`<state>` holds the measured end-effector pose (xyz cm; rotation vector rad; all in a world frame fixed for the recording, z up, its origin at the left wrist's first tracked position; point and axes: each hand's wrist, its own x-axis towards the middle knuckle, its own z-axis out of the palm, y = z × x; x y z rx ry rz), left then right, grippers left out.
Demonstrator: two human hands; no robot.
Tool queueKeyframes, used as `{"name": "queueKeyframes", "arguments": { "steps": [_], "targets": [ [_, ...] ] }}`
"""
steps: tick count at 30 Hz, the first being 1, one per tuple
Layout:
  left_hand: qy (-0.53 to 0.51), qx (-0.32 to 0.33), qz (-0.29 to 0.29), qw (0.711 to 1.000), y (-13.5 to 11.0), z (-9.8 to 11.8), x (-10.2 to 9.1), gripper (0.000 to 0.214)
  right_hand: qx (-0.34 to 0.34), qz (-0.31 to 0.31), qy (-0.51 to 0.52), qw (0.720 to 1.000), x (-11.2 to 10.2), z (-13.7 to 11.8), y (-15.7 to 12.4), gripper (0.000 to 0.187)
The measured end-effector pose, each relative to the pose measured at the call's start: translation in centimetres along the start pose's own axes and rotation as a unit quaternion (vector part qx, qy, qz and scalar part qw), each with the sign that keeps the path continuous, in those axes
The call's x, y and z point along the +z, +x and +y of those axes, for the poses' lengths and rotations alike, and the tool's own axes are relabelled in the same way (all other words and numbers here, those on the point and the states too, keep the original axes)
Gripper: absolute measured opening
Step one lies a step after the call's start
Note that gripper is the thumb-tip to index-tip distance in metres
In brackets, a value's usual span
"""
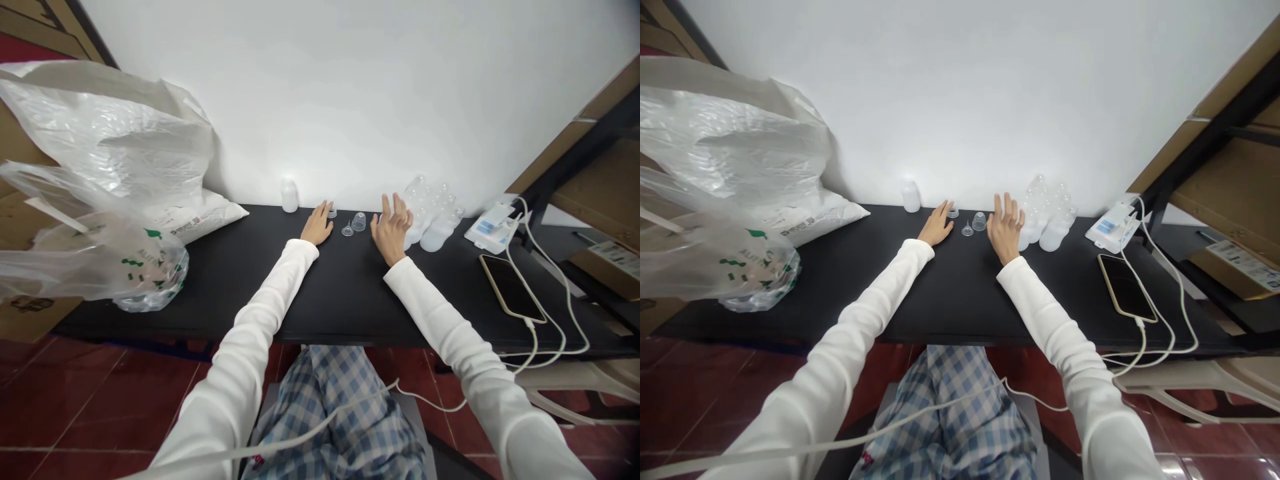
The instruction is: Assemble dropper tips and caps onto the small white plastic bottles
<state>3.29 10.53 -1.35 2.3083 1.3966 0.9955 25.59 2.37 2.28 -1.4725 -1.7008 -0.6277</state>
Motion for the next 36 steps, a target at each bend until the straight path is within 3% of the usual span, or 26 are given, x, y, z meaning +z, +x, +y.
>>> {"name": "queueKeyframes", "arguments": {
  "steps": [3, 5, 7, 14, 17, 19, 22, 26, 30, 36],
  "targets": [
    [-0.003, -0.003, -0.024, 1.0, 0.9, -0.3, 0.3, 0.062, -0.108, -0.1, 0.041, 0.988, -0.2, -1.1, -0.5, 0.049],
    [-0.004, -0.007, -0.036, 0.999, 1.0, -0.3, 0.2, 0.055, -0.19, -0.185, 0.07, 0.962, -0.1, -1.8, -0.8, 0.046],
    [-0.003, -0.015, -0.034, 0.999, 0.9, 0.0, -0.1, 0.049, -0.228, -0.237, 0.082, 0.941, 0.2, -2.4, -1.0, 0.045],
    [0.014, -0.017, 0.004, 1.0, -0.9, 1.7, -1.1, 0.027, -0.153, -0.272, 0.053, 0.949, 1.2, -2.4, -1.4, 0.048],
    [-0.075, -0.023, 0.036, 0.996, -2.2, 2.4, -1.2, 0.02, -0.149, -0.273, 0.045, 0.949, 1.6, -2.1, -1.6, 0.046],
    [-0.19, -0.085, 0.054, 0.977, -3.2, 2.9, -1.2, 0.018, -0.154, -0.267, 0.047, 0.95, 1.8, -2.0, -1.6, 0.043],
    [-0.364, -0.21, 0.057, 0.906, -4.5, 3.7, -1.3, 0.026, -0.162, -0.257, 0.051, 0.951, 1.9, -1.9, -1.6, 0.038],
    [-0.489, -0.266, 0.041, 0.829, -5.6, 4.8, -1.9, 0.038, -0.164, -0.249, 0.06, 0.953, 2.0, -1.9, -1.6, 0.036],
    [-0.53, -0.269, 0.037, 0.803, -6.0, 5.7, -2.3, 0.04, -0.156, -0.244, 0.083, 0.953, 2.1, -1.8, -1.7, 0.039],
    [-0.545, -0.266, 0.057, 0.793, -5.9, 6.0, -2.5, 0.039, -0.12, -0.26, 0.145, 0.947, 2.5, -1.4, -1.7, 0.038]
  ]
}}
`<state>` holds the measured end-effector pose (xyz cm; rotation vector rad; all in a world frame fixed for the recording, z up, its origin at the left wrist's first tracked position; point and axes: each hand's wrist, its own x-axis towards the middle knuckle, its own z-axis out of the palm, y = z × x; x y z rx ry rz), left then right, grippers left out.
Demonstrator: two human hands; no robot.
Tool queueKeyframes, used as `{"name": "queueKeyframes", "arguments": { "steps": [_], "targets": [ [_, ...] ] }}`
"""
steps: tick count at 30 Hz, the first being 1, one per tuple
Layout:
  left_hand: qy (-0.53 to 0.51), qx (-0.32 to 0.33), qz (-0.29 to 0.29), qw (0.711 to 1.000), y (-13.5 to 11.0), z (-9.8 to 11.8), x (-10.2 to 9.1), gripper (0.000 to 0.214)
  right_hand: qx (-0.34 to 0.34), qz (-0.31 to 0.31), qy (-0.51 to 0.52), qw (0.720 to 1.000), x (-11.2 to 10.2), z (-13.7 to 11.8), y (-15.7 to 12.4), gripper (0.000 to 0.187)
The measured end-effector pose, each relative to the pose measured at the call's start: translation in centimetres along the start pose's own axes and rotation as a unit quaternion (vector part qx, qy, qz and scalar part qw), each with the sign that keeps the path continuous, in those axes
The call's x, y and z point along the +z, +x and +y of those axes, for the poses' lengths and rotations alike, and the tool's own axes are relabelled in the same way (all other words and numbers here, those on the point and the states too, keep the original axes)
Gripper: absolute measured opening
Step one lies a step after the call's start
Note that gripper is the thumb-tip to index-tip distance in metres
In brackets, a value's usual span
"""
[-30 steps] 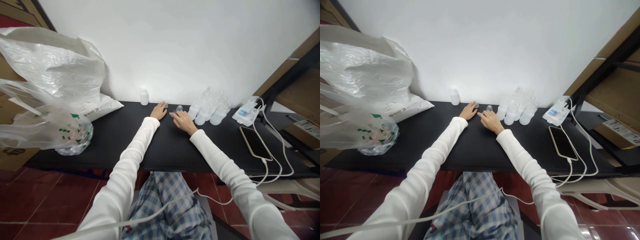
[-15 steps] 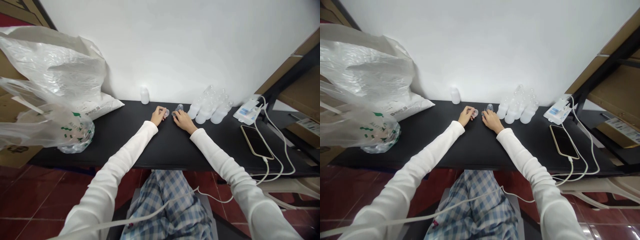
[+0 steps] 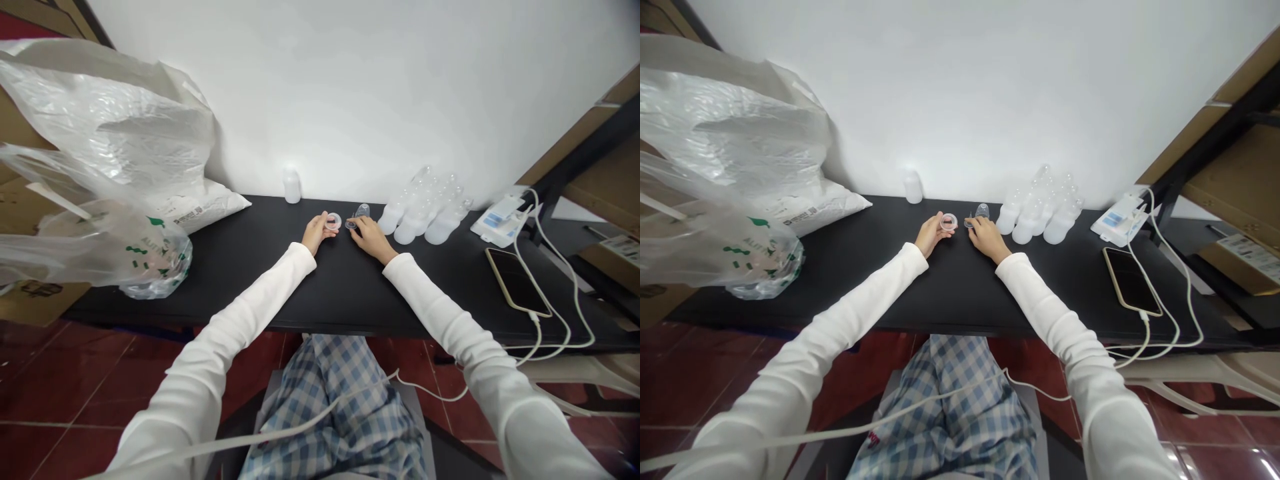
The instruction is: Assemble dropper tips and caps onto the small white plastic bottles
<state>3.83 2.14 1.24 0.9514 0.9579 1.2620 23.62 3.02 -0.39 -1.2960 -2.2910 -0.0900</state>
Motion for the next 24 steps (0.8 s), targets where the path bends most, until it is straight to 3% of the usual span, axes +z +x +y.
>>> {"name": "queueKeyframes", "arguments": {
  "steps": [4, 8, 10, 18, 24],
  "targets": [
    [-0.003, 0.01, 0.013, 1.0, 0.2, 0.0, 0.0, 0.036, 0.001, 0.046, 0.105, 0.993, -0.4, -0.3, -0.1, 0.029],
    [-0.006, 0.03, 0.021, 0.999, 0.4, 0.0, 0.1, 0.035, 0.013, 0.106, 0.273, 0.956, -1.2, -2.2, -0.5, 0.034],
    [-0.01, 0.036, 0.018, 0.999, 0.3, 0.0, 0.1, 0.032, 0.016, 0.104, 0.325, 0.94, -1.5, -3.3, -0.7, 0.039],
    [0.032, 0.093, -0.077, 0.992, -0.7, 0.1, 0.5, 0.031, 0.048, 0.142, 0.347, 0.926, -1.7, -3.9, -0.7, 0.045],
    [0.067, 0.065, -0.135, 0.986, -1.0, 0.0, 0.8, 0.04, 0.119, 0.162, 0.413, 0.888, -0.3, -3.2, -0.5, 0.056]
  ]
}}
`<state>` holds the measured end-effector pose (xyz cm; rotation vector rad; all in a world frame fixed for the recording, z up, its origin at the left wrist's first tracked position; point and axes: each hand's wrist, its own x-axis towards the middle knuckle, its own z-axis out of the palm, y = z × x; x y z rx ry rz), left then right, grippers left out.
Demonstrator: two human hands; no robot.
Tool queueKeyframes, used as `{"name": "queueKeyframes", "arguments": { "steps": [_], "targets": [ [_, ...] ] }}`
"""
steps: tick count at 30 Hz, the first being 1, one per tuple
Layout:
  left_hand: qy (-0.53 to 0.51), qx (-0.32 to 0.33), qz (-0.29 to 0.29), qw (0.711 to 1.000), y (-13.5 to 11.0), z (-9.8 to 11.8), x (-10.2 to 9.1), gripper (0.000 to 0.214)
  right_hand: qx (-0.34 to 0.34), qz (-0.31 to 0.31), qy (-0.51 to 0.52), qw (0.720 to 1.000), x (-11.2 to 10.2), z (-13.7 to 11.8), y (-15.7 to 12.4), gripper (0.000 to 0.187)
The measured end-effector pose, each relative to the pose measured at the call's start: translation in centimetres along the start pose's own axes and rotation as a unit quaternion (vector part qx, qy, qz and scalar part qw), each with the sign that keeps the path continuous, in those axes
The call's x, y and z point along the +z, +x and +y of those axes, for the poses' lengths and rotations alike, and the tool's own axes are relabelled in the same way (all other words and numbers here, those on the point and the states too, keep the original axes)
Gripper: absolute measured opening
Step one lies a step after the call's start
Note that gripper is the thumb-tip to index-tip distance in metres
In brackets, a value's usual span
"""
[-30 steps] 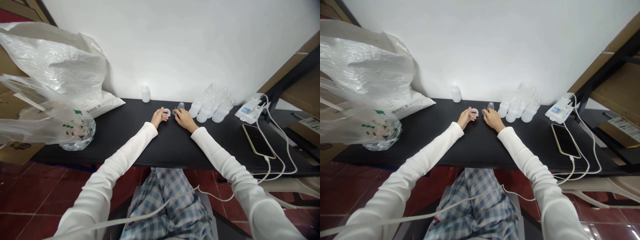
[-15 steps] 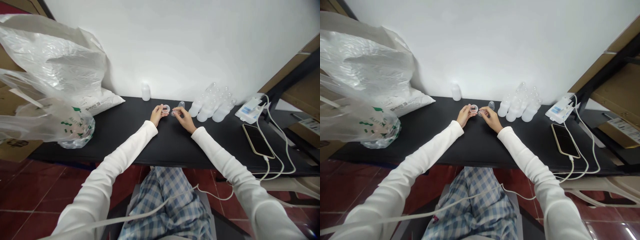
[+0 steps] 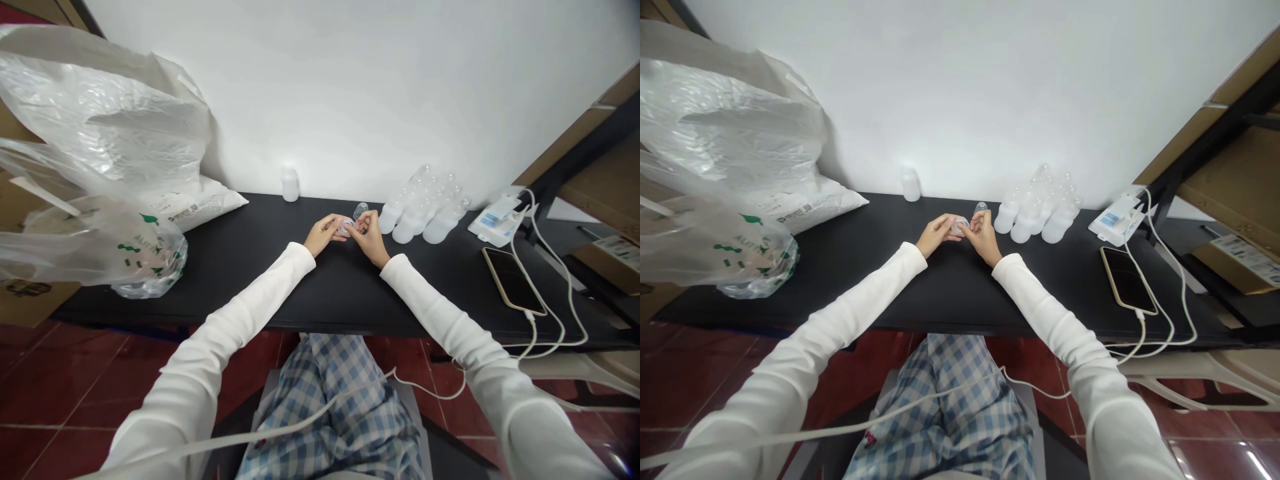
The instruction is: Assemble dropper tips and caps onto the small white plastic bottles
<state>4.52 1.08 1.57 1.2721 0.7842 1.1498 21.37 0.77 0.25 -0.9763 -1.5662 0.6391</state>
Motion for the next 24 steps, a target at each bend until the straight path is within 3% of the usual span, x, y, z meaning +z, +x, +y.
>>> {"name": "queueKeyframes", "arguments": {
  "steps": [7, 16, 24],
  "targets": [
    [-0.016, 0.0, -0.054, 0.998, 0.2, -0.8, -0.3, 0.046, 0.033, -0.019, -0.023, 0.999, -0.2, 0.8, 0.1, 0.045],
    [0.0, 0.013, -0.003, 1.0, 0.9, -2.1, -0.6, 0.035, 0.013, -0.112, -0.004, 0.994, 0.0, 1.2, -0.1, 0.044],
    [0.053, 0.025, 0.03, 0.998, 0.6, -2.0, -0.1, 0.031, 0.0, -0.132, 0.023, 0.991, 0.3, 1.5, -0.2, 0.038]
  ]
}}
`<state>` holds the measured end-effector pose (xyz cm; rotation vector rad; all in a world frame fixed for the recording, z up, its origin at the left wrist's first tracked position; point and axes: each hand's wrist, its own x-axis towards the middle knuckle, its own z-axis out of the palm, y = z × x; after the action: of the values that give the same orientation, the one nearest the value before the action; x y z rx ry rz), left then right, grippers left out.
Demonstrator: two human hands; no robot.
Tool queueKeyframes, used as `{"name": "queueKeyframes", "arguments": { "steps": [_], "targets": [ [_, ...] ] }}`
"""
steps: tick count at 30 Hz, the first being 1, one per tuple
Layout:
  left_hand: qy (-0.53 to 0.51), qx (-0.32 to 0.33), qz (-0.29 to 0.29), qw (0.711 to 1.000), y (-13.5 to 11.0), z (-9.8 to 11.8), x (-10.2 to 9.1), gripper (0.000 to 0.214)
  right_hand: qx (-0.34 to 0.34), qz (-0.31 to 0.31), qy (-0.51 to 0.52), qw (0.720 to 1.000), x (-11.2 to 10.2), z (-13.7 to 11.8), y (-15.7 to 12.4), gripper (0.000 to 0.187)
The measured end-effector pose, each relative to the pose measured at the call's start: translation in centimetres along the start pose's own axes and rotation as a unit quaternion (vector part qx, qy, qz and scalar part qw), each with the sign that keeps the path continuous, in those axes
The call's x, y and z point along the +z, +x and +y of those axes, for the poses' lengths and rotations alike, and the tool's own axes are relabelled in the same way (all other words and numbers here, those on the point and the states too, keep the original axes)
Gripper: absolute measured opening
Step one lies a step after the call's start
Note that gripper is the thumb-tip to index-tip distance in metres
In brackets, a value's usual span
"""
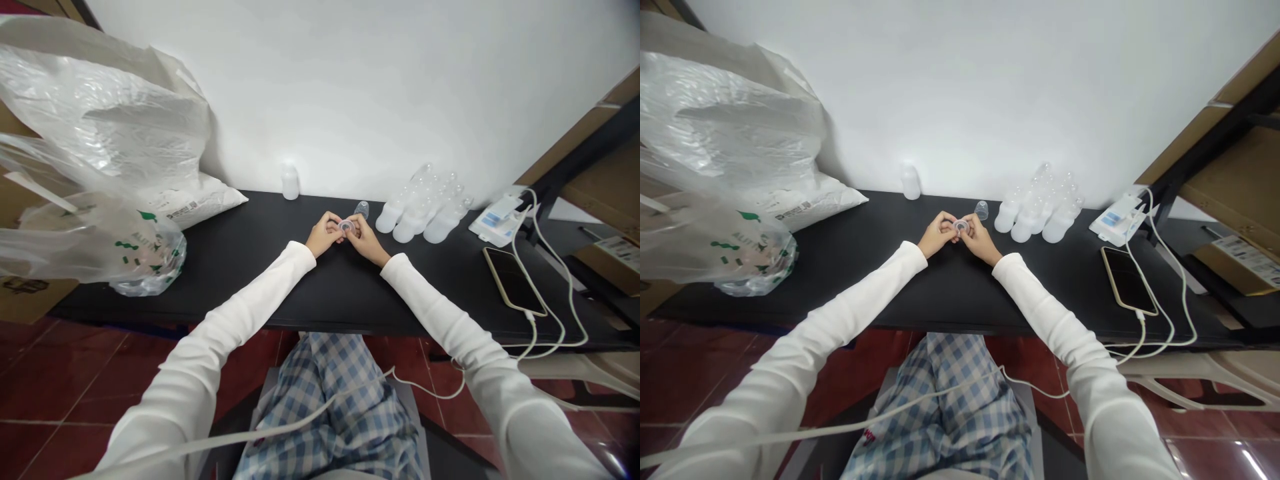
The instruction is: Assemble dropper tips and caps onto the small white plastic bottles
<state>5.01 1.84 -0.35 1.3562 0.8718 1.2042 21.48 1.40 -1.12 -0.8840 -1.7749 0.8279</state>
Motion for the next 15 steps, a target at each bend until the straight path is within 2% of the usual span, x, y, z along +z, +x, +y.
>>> {"name": "queueKeyframes", "arguments": {
  "steps": [8, 15],
  "targets": [
    [0.031, 0.025, 0.025, 0.999, -0.27, 0.46, 0.29, 0.027, 0.002, 0.025, -0.013, 1.0, 0.83, -0.17, -0.13, 0.038],
    [-0.004, -0.026, 0.017, 1.0, 0.1, 0.45, 0.27, 0.024, 0.044, 0.031, -0.007, 0.998, 0.51, -0.51, -0.25, 0.043]
  ]
}}
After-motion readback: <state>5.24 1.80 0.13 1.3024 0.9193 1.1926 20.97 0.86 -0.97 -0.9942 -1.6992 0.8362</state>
